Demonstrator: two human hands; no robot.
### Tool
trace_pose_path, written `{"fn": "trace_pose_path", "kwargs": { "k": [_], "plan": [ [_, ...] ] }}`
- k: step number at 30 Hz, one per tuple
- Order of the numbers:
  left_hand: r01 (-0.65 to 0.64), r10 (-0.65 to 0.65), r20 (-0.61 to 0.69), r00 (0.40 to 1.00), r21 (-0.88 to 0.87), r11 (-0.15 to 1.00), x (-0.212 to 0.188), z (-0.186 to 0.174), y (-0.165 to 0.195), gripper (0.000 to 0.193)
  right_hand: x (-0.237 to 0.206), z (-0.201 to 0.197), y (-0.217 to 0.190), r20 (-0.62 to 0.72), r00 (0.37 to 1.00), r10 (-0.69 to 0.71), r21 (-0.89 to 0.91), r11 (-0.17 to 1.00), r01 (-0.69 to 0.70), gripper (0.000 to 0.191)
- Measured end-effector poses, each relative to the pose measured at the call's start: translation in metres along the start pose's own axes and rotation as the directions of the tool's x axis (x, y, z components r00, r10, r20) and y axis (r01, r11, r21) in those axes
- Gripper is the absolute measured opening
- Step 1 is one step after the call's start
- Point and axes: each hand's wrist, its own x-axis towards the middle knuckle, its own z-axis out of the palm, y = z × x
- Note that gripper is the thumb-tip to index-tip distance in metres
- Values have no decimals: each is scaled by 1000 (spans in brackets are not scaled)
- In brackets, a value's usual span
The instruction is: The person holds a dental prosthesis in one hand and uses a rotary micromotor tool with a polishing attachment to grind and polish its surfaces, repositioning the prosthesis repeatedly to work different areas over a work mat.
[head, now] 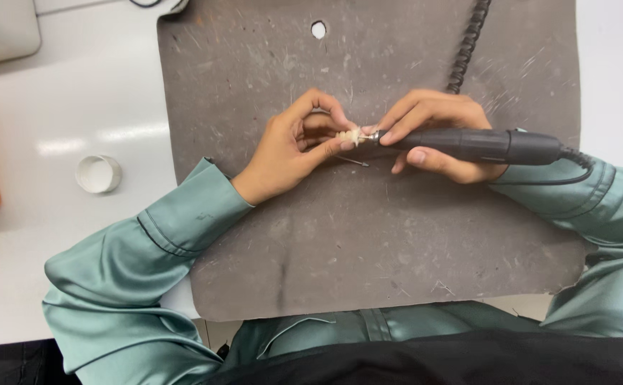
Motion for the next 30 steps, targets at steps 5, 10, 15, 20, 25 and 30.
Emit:
{"fn": "trace_pose_path", "kwargs": {
  "k": [5, 10, 15, 20, 25, 30],
  "plan": [
    [15, -14, 4, 1000, -71, 997, -3, -1, -2, 24, -4, -3, 3, 2, 1000, -3, 1, 1000, 3, 27],
    [-24, 24, 17, 1000, -30, 999, -2, 1, 2, 26, -7, -4, 4, 1, 1000, -13, -8, 1000, 13, 27],
    [1, 0, 9, 1000, -39, 999, -2, 4, 8, 25, -9, -6, 4, 22, 999, -32, -50, 998, 33, 28],
    [6, -6, 6, 1000, -39, 999, 0, 5, 13, 25, -7, -6, 3, 18, 999, -40, -55, 998, 41, 28],
    [16, -15, 6, 1000, -60, 998, -1, 4, 9, 24, -7, -6, 1, 12, 1000, -17, -67, 998, 18, 28],
    [12, -11, 6, 1000, -60, 998, -1, 2, 3, 25, -5, -6, 2, 7, 1000, -29, 8, 1000, 29, 28]
  ]
}}
